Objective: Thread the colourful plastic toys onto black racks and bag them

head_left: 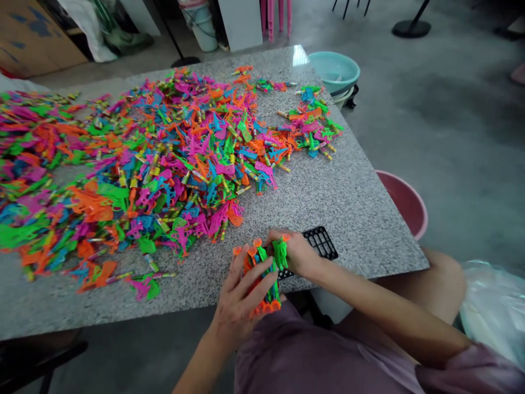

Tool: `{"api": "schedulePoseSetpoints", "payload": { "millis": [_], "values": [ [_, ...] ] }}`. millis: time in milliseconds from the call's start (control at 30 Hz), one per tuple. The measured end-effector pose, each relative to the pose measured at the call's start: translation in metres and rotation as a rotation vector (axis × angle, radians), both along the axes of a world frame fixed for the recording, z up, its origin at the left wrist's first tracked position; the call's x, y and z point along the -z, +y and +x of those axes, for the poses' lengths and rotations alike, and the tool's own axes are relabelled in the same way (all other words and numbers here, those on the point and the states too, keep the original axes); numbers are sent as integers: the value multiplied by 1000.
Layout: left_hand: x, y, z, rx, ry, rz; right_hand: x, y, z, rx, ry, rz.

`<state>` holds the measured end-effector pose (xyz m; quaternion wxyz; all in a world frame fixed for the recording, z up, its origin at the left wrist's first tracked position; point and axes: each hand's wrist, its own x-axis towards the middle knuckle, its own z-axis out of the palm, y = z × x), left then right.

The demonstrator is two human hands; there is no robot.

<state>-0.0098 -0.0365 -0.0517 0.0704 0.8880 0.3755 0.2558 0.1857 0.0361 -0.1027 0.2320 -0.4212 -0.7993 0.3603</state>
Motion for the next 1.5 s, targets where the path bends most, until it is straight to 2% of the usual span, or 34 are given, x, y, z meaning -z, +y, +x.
{"api": "schedulePoseSetpoints", "payload": {
  "millis": [233,333,433,500,600,633,733,833,933,1000,1133,1267,1333,1400,1500],
  "values": [
    [0,2,-3,7,1,-15,-24,7,-16,-120,-345,31],
    [-7,8,-5,45,108,1,-26,9,-19,-115,-370,21],
    [-14,12,-7,88,228,9,-28,34,-10,-251,-301,60],
    [-15,11,-8,74,256,16,-32,67,1,-225,-283,171],
    [-10,8,-9,57,231,26,-34,122,13,70,-425,429],
    [-7,7,-9,56,212,25,-33,136,15,112,-492,508],
    [1,6,-9,58,152,-1,-21,147,16,-26,-601,664],
    [5,6,-9,71,104,-37,-12,119,20,-185,-603,748],
    [7,6,-9,83,64,-62,-16,90,29,-312,-611,738],
    [7,5,-9,79,49,-73,-22,87,34,-311,-626,695],
    [3,4,-7,64,40,-83,-30,112,34,-173,-760,606],
    [0,4,-4,46,16,-91,-33,128,39,-313,-747,557],
    [-1,5,-3,38,-15,-89,-33,121,51,-242,-676,489],
    [0,5,-1,31,-42,-91,-33,107,64,-104,-628,431],
    [2,6,1,33,-70,-97,-36,89,71,48,-658,413]
  ]
}}
